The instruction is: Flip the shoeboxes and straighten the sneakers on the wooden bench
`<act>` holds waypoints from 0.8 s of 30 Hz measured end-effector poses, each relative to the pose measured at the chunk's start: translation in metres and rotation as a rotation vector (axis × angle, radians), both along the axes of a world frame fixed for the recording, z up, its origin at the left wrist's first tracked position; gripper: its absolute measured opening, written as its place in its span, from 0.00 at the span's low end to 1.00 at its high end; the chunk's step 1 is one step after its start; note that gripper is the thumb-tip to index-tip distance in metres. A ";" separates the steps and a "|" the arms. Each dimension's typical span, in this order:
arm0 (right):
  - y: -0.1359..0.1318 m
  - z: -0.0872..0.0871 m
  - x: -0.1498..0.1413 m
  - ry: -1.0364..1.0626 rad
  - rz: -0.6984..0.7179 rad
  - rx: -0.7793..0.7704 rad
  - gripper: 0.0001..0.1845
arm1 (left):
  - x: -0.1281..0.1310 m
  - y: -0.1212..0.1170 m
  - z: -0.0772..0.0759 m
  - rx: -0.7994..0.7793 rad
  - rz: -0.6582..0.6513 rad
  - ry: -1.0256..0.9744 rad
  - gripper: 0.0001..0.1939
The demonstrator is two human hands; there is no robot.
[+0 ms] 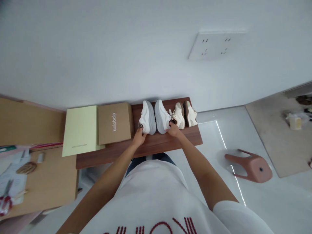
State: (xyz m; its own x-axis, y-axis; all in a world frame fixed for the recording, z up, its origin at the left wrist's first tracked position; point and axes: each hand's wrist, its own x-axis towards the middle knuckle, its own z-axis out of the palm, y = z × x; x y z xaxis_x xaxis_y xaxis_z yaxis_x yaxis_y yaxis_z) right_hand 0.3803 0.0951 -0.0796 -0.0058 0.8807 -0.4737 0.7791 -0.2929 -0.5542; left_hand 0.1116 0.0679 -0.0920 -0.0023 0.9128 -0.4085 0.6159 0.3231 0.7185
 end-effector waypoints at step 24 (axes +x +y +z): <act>-0.011 0.052 -0.078 -0.337 0.411 0.202 0.11 | 0.012 0.005 0.051 0.168 -0.366 0.427 0.13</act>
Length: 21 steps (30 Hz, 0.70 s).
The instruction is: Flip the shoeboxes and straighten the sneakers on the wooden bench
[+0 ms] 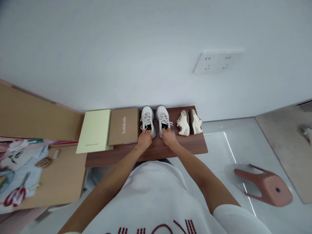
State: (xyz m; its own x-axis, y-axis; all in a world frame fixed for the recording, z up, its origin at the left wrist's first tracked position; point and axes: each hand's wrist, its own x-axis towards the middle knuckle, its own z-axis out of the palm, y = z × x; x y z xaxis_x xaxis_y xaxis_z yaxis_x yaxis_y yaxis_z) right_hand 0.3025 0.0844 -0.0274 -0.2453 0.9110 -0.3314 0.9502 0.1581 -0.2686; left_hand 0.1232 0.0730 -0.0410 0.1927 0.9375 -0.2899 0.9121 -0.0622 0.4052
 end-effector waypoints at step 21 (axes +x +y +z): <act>0.005 -0.015 -0.030 -0.121 0.053 0.006 0.09 | 0.001 -0.002 -0.007 -0.038 -0.073 0.244 0.14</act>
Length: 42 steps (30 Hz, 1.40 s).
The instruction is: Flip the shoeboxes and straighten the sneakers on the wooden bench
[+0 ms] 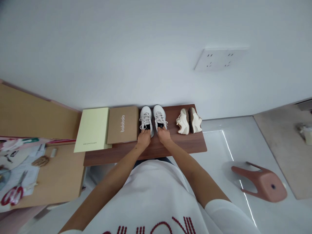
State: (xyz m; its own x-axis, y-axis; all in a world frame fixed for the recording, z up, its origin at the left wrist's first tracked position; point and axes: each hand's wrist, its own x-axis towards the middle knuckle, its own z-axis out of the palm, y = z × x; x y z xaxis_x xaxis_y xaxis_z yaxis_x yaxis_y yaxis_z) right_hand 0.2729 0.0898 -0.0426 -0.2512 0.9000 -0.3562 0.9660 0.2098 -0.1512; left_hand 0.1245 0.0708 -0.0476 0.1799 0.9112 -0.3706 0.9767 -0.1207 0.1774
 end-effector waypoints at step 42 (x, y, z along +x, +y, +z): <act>0.024 -0.026 0.268 -0.018 -0.350 -0.151 0.19 | 0.193 0.063 -0.042 -0.302 -0.060 -0.354 0.13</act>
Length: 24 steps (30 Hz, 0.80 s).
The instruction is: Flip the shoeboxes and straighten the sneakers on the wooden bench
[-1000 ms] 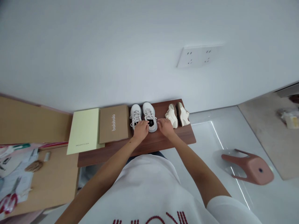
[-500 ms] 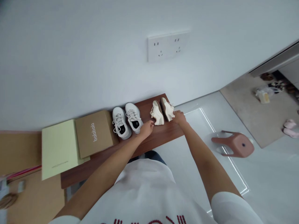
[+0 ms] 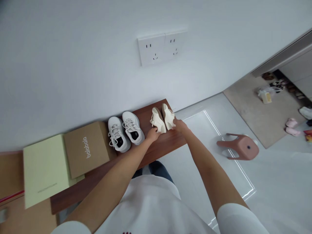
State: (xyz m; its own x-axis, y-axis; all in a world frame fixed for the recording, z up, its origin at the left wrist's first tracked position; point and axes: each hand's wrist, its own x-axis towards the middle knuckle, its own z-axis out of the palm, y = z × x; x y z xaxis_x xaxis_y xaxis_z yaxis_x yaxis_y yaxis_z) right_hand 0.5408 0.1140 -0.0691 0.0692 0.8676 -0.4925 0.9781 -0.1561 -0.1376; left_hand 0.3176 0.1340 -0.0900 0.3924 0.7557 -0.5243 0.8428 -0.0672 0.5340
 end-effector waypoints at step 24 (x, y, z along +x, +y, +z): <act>0.022 0.022 -0.043 -0.018 0.152 0.227 0.14 | 0.012 0.021 0.035 0.209 -0.157 0.167 0.18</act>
